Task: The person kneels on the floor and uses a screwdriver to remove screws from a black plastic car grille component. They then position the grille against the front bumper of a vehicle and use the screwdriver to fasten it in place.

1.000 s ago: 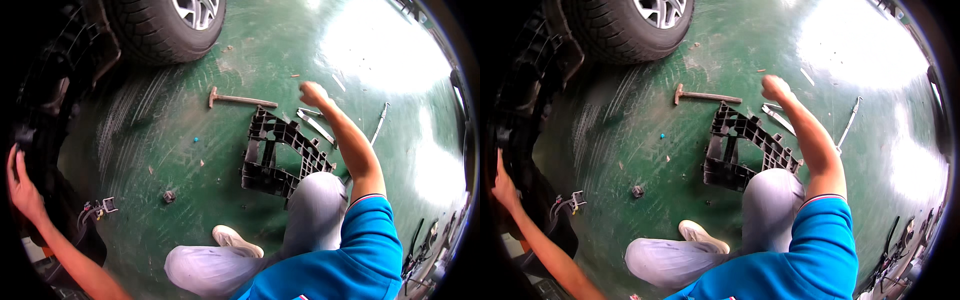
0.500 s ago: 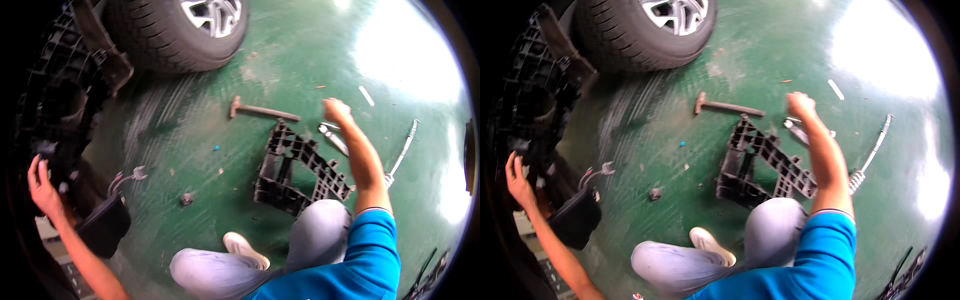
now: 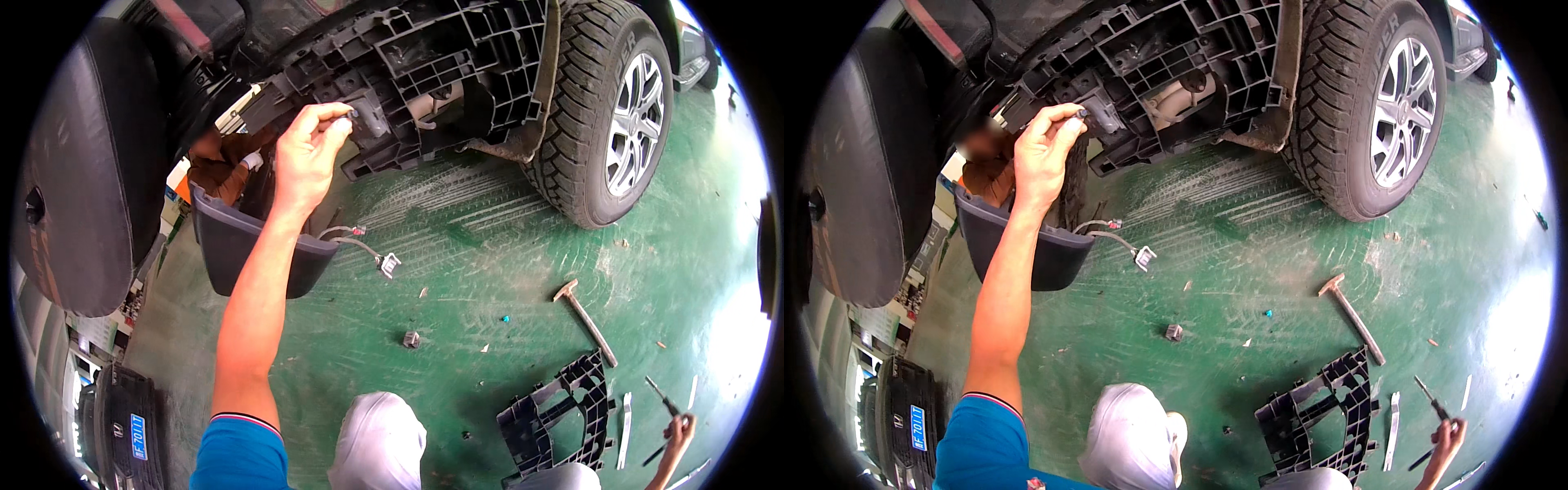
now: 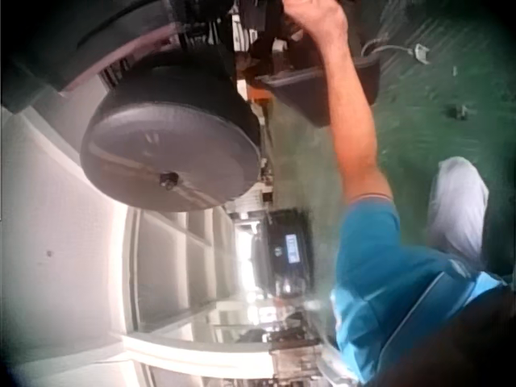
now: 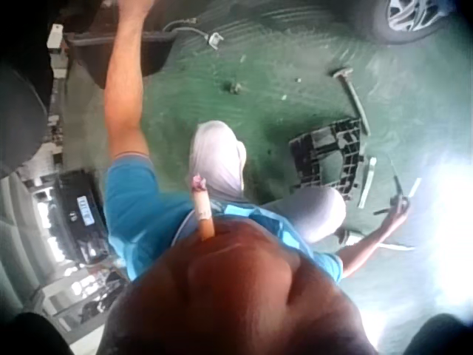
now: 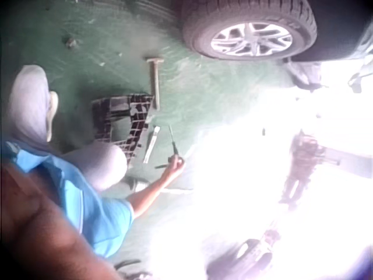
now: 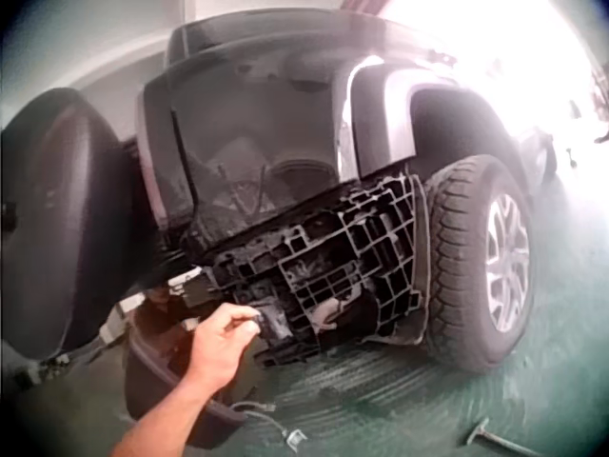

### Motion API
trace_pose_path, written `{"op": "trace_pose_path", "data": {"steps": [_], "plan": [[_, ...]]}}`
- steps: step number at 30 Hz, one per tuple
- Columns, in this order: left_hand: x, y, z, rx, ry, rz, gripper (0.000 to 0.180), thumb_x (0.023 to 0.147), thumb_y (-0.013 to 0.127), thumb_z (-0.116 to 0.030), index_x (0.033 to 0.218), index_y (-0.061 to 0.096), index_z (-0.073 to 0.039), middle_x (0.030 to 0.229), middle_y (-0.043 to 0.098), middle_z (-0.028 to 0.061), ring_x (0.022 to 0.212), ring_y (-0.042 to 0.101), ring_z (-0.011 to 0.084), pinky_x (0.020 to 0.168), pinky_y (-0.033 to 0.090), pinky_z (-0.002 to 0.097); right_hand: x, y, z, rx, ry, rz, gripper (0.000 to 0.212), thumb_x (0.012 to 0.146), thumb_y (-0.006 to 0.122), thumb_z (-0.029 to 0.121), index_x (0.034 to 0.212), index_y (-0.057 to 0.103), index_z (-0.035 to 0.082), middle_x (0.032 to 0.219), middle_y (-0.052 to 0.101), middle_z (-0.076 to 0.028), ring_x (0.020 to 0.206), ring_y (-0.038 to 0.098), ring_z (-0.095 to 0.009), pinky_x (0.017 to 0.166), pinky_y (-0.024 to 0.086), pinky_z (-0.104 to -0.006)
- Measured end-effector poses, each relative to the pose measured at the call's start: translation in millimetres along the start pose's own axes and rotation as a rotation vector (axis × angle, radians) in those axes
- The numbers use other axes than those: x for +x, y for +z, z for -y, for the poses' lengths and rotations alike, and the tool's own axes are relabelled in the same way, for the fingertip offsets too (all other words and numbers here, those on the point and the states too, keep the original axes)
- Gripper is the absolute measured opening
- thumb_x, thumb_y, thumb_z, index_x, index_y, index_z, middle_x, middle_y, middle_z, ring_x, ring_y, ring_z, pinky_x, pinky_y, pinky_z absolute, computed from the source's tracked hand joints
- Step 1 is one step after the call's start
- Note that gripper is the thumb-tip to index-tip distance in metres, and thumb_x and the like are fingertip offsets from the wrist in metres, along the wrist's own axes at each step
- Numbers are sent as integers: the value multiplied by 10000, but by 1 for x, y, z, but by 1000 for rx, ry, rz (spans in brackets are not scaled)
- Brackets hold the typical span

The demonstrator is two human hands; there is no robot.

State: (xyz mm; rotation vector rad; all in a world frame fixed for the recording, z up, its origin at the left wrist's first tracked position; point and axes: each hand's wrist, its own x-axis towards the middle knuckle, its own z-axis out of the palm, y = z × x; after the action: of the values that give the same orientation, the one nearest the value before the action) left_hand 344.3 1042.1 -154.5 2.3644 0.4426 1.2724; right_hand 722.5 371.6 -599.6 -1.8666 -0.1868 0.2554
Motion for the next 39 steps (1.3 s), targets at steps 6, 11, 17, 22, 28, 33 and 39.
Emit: {"op": "trace_pose_path", "data": {"steps": [6, 11, 17, 22, 28, 33, 39], "plan": [[13, 17, 2, -19, 55, 14, 187, 983, 637, -61, 1160, 655, -3, 1056, 659, 15, 965, 623, 92, 887, 502, 252, -11, 118, 282, 399, -325, 113, 436, 1003, 587, 285, 1363, 529, 46, 767, 500, 41, 577, 390, -11, 483, 275, -168], [8, 9, 3, 19, 49, 58, 158, 957, 645, -21, 1109, 683, -5, 1041, 617, 3, 945, 606, 84, 864, 490, 234, -51, 257, 421, 564, -529, 368, 322, 914, 650, 164, 1186, 621, -6, 717, 528, 37, 541, 443, -32, 485, 330, -193], [13, 7, 6, -66, 70, 85, 152, 947, 642, 0, 1088, 699, -9, 1030, 607, 12, 943, 606, 85, 847, 489, 230, -65, 338, 482, 827, -598, 483, 259, 962, 688, 161, 1187, 650, 38, 736, 563, 50, 576, 457, -26, 513, 333, -191], [12, 5, 3, -52, 77, 84, 161, 940, 644, 1, 1088, 704, -22, 1019, 613, 15, 922, 608, 86, 813, 492, 227, -70, 358, 490, 866, -586, 523, 241, 967, 684, 163, 1170, 655, 37, 747, 586, 31, 578, 470, -32, 514, 355, -192], [12, 5, 8, 35, 193, 57, 156, 934, 657, -13, 1081, 710, -16, 994, 631, 21, 896, 620, 94, 775, 500, 228, -69, 359, 494, 874, -445, 559, 235, 965, 687, 168, 1161, 659, 40, 753, 590, 24, 579, 476, -37, 512, 354, -191], [14, 6, 5, 10, 117, 48, 155, 934, 665, -20, 1081, 713, -8, 986, 646, 28, 879, 638, 100, 782, 517, 233, -69, 362, 492, 851, -474, 577, 268, 950, 708, 177, 1175, 656, 42, 746, 593, 27, 574, 482, -37, 509, 364, -188], [15, 10, 3, -80, 36, -17, 199, 949, 659, -33, 1146, 662, -3, 955, 677, 51, 869, 648, 109, 788, 534, 251, -87, 367, 489, 897, -421, 621, 286, 941, 715, 162, 1189, 652, 33, 741, 601, 27, 553, 498, -38, 496, 371, -189]]}}
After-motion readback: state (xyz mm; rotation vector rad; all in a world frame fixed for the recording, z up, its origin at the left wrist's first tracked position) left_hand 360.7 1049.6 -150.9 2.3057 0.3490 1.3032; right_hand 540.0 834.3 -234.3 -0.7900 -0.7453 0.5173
